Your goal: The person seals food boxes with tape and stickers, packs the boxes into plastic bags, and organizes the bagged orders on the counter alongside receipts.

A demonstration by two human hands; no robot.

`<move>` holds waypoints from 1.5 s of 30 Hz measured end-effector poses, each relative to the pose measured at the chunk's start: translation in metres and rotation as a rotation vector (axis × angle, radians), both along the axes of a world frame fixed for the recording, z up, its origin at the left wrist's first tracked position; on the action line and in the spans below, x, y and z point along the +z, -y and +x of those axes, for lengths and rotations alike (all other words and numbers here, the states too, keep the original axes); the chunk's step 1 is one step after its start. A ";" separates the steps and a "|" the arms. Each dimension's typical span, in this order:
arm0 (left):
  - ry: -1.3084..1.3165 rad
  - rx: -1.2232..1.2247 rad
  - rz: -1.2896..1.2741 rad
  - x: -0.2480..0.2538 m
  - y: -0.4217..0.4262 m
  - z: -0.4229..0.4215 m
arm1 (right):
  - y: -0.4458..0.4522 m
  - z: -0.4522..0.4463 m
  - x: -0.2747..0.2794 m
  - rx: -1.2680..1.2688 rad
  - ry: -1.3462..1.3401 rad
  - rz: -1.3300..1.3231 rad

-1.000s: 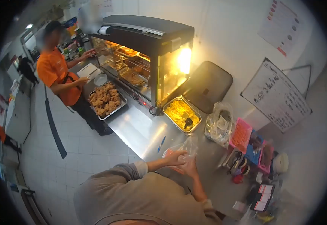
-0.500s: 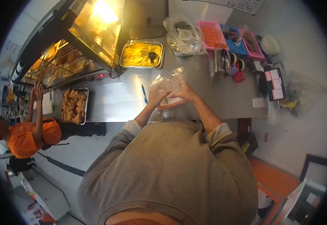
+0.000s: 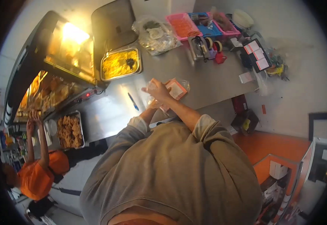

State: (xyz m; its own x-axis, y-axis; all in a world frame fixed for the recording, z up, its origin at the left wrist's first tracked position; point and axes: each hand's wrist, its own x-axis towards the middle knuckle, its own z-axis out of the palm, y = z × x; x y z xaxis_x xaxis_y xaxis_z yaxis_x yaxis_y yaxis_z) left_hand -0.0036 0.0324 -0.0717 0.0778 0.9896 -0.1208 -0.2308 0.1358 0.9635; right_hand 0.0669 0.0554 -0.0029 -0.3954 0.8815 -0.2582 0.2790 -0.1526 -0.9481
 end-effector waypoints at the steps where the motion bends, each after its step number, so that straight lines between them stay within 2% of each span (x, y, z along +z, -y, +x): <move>1: 0.097 -0.006 -0.025 0.004 0.001 0.006 | 0.015 0.012 0.032 0.011 -0.026 0.155; 3: 0.260 -0.029 -0.072 0.020 0.002 0.010 | 0.030 0.038 0.074 0.062 -0.143 0.439; 5: 0.382 -0.059 -0.110 0.043 -0.006 0.014 | 0.040 0.082 0.105 -0.100 0.006 0.776; 8: 0.435 -0.132 -0.205 0.123 -0.013 0.014 | 0.043 0.178 0.079 -0.004 0.416 1.039; 10: 0.426 -0.193 -0.290 0.184 -0.017 0.017 | 0.050 0.207 0.088 0.153 0.669 1.259; 13: 0.434 -0.233 -0.322 0.234 -0.019 0.041 | 0.029 0.208 0.076 -0.281 0.307 1.525; 15: 0.304 -0.193 -0.373 0.254 -0.029 0.061 | 0.005 0.216 0.092 -0.386 0.063 1.484; 16: 0.238 -0.169 -0.395 0.259 -0.037 0.070 | -0.006 0.217 0.085 -0.390 -0.019 1.308; 17: -0.284 -0.204 0.064 0.254 -0.054 0.074 | -0.017 0.218 0.078 -0.407 -0.103 1.133; 18: -0.622 -0.164 0.320 0.258 -0.068 0.079 | -0.018 0.212 0.037 -0.367 -0.140 0.802; 19: -0.850 -0.131 0.476 0.266 -0.080 0.086 | -0.012 0.213 0.033 -0.249 -0.439 0.492; 20: -0.931 -0.154 0.510 0.271 -0.093 0.091 | -0.007 0.214 0.031 -0.208 -0.701 0.151; 22: -1.011 -0.252 0.507 0.282 -0.116 0.098 | -0.009 0.236 0.078 -0.039 -1.095 -0.340; 23: -0.968 -0.314 0.456 0.288 -0.122 0.099 | -0.015 0.250 0.094 -0.004 -0.978 -0.482; 25: -0.841 -0.367 0.359 0.291 -0.110 0.102 | -0.039 0.281 0.084 0.155 -0.883 -0.800; 26: -0.749 -0.335 0.317 0.290 -0.096 0.103 | -0.053 0.298 0.056 0.281 -0.903 -0.984; 28: -0.563 -0.195 0.250 0.273 -0.074 0.110 | -0.101 0.338 0.074 0.269 -0.697 -0.887; 29: -0.472 -0.084 0.223 0.257 -0.065 0.115 | -0.143 0.363 0.109 0.136 -0.486 -0.606; 30: -0.383 0.036 0.205 0.235 -0.057 0.121 | -0.178 0.378 0.077 -0.151 -0.426 -0.230; 31: -0.315 0.160 0.189 0.208 -0.054 0.126 | -0.236 0.396 0.008 -0.386 -0.380 0.085; 32: -0.284 0.268 0.161 0.176 -0.049 0.132 | -0.274 0.418 0.017 -0.446 -0.014 0.288; 33: -0.281 0.366 0.128 0.143 -0.041 0.135 | -0.321 0.435 -0.036 -0.441 0.213 0.437; 34: -0.332 0.464 0.045 0.104 -0.031 0.136 | -0.352 0.452 -0.051 -0.213 0.577 0.651; 35: -0.448 0.537 -0.088 0.051 -0.012 0.135 | -0.374 0.457 -0.070 -0.158 0.631 0.602; 36: -0.580 0.576 -0.230 0.001 0.009 0.133 | -0.402 0.468 -0.111 0.026 0.700 0.681; 37: -0.730 0.564 -0.384 -0.047 0.030 0.131 | -0.416 0.472 -0.123 0.108 0.813 0.569; 38: -0.882 0.509 -0.513 -0.083 0.043 0.131 | -0.445 0.483 -0.175 0.128 0.855 0.756; 39: -1.123 0.385 -0.602 -0.066 0.031 0.145 | -0.438 0.481 -0.153 0.004 0.592 0.686; 40: -1.217 0.401 -0.684 -0.046 0.032 0.157 | -0.449 0.484 -0.155 0.043 0.625 0.679; 41: -1.304 0.413 -0.771 -0.023 0.031 0.169 | -0.458 0.489 -0.161 0.096 0.799 0.657; 43: -1.252 0.652 -0.806 0.012 0.031 0.173 | -0.468 0.488 -0.165 0.178 1.087 0.595; 45: -1.182 0.735 -0.827 0.041 0.031 0.165 | -0.468 0.475 -0.159 0.268 1.197 0.579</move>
State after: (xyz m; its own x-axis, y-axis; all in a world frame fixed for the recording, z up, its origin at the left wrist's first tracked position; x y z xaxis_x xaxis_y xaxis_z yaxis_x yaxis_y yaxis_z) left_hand 0.1612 0.0016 -0.0304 -0.8768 0.4066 -0.2568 0.3019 0.8810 0.3643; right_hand 0.5421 0.5232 -0.1623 -0.3672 0.9118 -0.1838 0.9285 0.3709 -0.0146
